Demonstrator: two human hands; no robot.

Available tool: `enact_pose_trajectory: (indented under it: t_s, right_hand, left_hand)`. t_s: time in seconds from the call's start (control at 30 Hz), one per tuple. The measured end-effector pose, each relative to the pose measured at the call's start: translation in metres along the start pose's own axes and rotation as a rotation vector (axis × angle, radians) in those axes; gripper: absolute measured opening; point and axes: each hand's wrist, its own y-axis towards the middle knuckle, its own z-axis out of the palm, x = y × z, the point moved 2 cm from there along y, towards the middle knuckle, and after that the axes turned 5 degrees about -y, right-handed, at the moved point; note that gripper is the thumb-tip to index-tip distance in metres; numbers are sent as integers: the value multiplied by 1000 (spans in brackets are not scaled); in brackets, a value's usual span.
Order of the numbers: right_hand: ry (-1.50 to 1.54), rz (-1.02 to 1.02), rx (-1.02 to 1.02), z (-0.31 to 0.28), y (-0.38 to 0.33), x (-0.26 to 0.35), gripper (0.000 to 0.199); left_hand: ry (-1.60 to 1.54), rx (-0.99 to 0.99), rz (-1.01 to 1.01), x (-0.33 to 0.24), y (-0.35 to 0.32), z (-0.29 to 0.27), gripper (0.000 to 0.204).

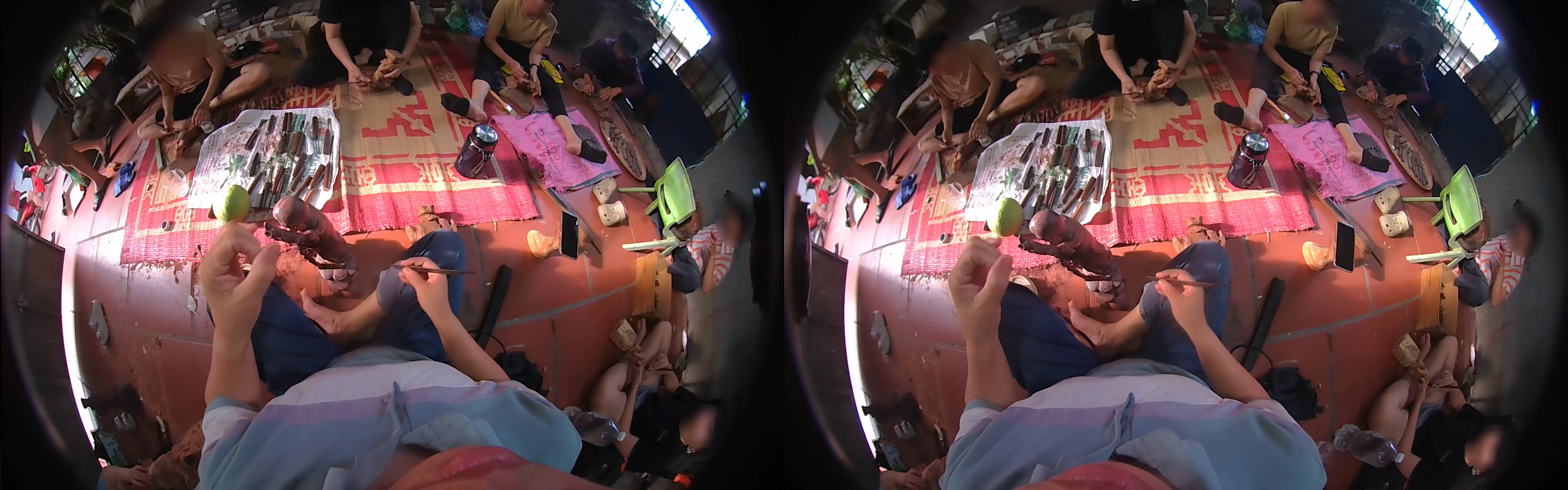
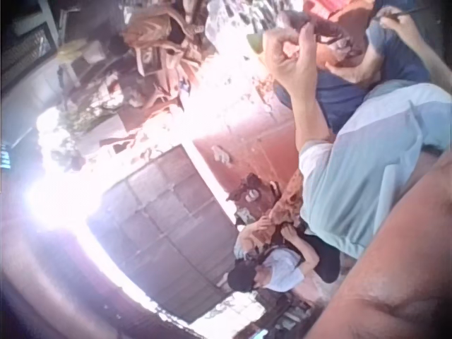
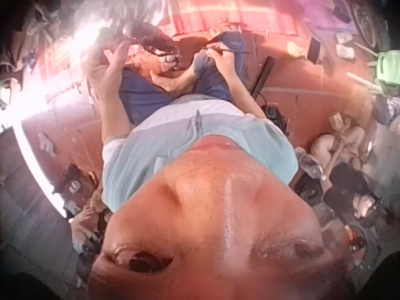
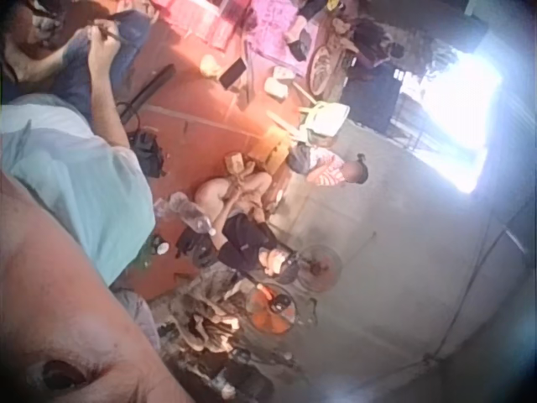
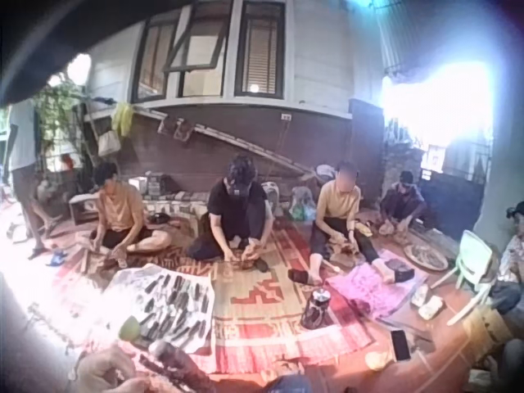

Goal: The person sits on a mat on the floor and carves a small wooden object using a knife. They hold the wood in their left hand and use the knife in their right hand to shape and detail the piece. The person rotates the object frequently to work on different sides.

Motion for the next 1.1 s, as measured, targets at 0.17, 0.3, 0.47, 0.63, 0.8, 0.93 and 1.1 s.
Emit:
enact_pose_trajectory:
  t_s: [0.17, 0.3, 0.47, 0.63, 0.8, 0.93, 1.1]
  right_hand:
    - [-149, -37, -103, -29, -11, -9, 10]
    - [-219, -377, -150, -56, 54, -6, 8]
    - [-2, -1, -264, -37, 40, 14, 10]
    - [-130, -92, -199, -46, 70, -12, 11]
    - [57, -33, -270, -54, 89, -1, 11]
    - [101, 46, -359, -65, 87, -10, 16]
    - [142, 56, -378, -68, 86, -17, 20]
  left_hand:
    - [-50, 255, 33, -12, 21, 32, 16]
    - [1, 206, -124, 10, 55, 8, 14]
    - [-371, -200, -43, -13, 84, -31, 7]
    - [-704, 464, 64, -48, 80, 16, 28]
    - [-1083, 834, 126, -83, 79, 44, 27]
    - [-1163, 907, 147, -90, 87, 54, 26]
    - [-1148, 873, 132, -89, 100, 67, 23]
